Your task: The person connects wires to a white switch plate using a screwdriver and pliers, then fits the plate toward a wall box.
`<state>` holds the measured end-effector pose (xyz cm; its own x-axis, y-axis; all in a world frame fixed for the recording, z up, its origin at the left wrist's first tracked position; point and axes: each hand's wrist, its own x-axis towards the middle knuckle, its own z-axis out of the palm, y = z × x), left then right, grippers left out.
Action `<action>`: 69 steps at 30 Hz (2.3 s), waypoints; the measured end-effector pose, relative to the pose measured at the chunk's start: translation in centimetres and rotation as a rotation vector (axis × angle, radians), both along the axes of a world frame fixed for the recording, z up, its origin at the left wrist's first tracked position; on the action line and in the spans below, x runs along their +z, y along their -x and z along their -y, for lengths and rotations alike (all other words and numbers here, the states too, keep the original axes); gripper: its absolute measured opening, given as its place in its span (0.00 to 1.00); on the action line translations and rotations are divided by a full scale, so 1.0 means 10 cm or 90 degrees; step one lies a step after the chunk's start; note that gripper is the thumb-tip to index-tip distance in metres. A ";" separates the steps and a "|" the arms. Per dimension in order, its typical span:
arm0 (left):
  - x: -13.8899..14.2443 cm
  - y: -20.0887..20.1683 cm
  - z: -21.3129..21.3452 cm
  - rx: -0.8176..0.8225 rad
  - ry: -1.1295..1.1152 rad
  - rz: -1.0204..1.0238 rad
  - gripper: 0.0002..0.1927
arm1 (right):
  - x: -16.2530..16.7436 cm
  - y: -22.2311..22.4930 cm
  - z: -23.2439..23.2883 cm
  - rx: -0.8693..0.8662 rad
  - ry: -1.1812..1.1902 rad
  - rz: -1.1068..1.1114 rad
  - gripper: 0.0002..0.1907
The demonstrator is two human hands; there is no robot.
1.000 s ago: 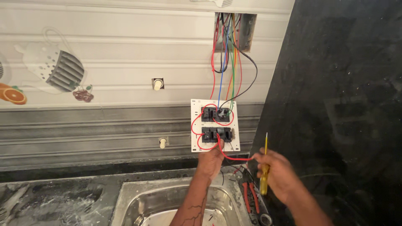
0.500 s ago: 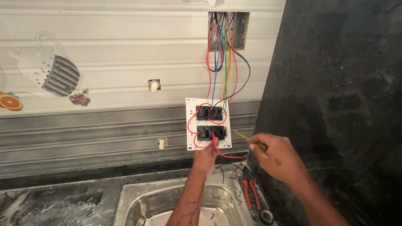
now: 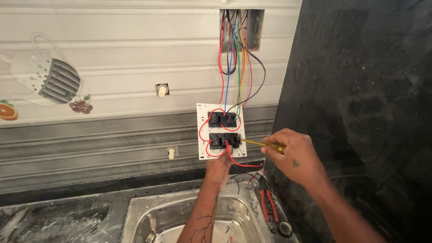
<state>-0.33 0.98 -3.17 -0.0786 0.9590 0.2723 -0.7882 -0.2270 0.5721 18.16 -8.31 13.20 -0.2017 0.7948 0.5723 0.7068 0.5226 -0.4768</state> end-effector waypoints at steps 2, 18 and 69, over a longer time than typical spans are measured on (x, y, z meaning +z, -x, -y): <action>0.00 0.01 -0.01 -0.005 -0.002 0.000 0.24 | 0.03 0.00 -0.01 -0.026 0.023 0.007 0.13; 0.09 0.05 0.07 0.014 -0.010 -0.022 0.25 | 0.47 0.26 -0.18 0.187 -0.179 0.272 0.09; 0.05 0.08 0.04 -0.077 -0.103 0.012 0.23 | 0.65 0.43 -0.15 0.070 -0.031 0.346 0.07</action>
